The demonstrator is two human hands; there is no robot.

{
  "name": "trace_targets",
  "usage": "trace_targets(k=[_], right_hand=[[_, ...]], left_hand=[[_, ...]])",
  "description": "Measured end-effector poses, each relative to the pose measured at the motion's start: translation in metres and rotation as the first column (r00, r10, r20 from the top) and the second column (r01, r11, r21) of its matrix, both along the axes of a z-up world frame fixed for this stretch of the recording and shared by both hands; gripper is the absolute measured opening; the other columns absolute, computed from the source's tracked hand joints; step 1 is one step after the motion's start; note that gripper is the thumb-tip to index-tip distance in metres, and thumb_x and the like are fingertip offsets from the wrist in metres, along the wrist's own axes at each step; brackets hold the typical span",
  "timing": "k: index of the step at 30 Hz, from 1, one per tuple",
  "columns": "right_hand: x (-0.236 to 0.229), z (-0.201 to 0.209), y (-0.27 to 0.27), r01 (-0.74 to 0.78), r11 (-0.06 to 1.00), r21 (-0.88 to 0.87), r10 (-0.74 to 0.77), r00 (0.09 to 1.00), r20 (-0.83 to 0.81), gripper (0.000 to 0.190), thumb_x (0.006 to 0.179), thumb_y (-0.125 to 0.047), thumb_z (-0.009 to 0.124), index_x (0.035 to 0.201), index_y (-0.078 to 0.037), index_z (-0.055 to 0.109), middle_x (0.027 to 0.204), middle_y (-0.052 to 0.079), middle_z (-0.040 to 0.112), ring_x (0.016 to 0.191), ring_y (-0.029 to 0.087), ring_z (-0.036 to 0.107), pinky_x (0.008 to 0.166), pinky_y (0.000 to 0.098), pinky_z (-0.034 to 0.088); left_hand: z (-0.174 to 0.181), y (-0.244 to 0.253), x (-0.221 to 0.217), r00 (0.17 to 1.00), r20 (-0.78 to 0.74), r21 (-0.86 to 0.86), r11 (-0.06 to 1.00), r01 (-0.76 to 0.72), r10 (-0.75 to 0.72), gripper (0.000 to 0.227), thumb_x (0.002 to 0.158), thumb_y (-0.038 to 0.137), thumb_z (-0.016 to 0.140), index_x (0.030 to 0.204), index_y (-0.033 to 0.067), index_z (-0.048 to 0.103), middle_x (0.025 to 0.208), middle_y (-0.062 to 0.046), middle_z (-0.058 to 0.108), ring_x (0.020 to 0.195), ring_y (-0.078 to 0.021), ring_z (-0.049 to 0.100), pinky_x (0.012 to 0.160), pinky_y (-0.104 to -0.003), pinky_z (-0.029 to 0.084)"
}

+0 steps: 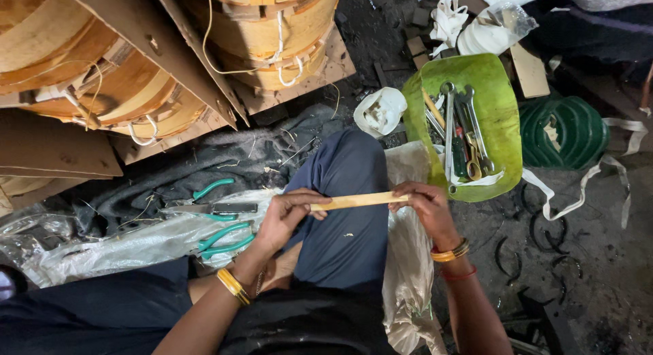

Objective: The person sits on the floor and assembles cylindrical wooden coils by wrapping thin wooden strips around them and securing them with white string. They repeatedly pick up strips, wrap them around the coils, and tie knots to fasten them in place.

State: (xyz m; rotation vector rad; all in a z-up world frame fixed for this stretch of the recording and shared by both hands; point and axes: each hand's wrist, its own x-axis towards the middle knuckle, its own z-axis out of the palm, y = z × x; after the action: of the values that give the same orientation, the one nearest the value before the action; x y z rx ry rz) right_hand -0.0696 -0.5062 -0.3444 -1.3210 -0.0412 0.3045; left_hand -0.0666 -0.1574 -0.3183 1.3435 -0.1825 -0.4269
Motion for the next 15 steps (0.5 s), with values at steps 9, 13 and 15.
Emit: trace_targets(k=[9,13,15], right_hand=[[0.015,0.061,0.081,0.632,0.283,-0.721,-0.098,0.767,0.634,0.038,0.101,-0.011,0.063,0.135,0.003,0.059,0.140,0.025,0.054,0.129,0.039,0.057,0.104,0.0491,0.051],[0.015,0.083,0.127,0.755,0.183,-0.630,0.044,0.634,0.772,0.042,0.104,-0.010,0.060,0.144,-0.003,0.051,0.160,0.023,0.039,0.150,0.042,0.038,0.123,0.0569,0.030],[0.024,0.082,0.146,0.665,0.419,-0.618,0.186,0.604,0.775,0.038,0.103,-0.013,0.061,0.140,-0.007,0.053,0.156,0.019,0.043,0.149,0.041,0.038,0.127,0.0566,0.027]], left_hand=[[0.019,-0.047,-0.027,0.966,-0.023,0.247,0.938,-0.245,0.258,0.018,0.089,-0.004,0.069,0.104,-0.0017,0.078,0.098,-0.010,0.077,0.081,-0.0162,0.078,0.073,-0.026,0.064],[0.021,-0.059,-0.037,0.955,-0.009,0.264,0.921,-0.285,0.298,0.019,0.088,-0.005,0.068,0.103,-0.0021,0.079,0.095,-0.010,0.078,0.080,-0.0158,0.079,0.071,-0.025,0.063],[0.018,-0.059,-0.038,0.952,-0.032,0.297,0.912,-0.281,0.304,0.013,0.088,-0.004,0.070,0.099,-0.0043,0.077,0.092,-0.011,0.078,0.078,-0.0164,0.079,0.070,-0.026,0.063]])
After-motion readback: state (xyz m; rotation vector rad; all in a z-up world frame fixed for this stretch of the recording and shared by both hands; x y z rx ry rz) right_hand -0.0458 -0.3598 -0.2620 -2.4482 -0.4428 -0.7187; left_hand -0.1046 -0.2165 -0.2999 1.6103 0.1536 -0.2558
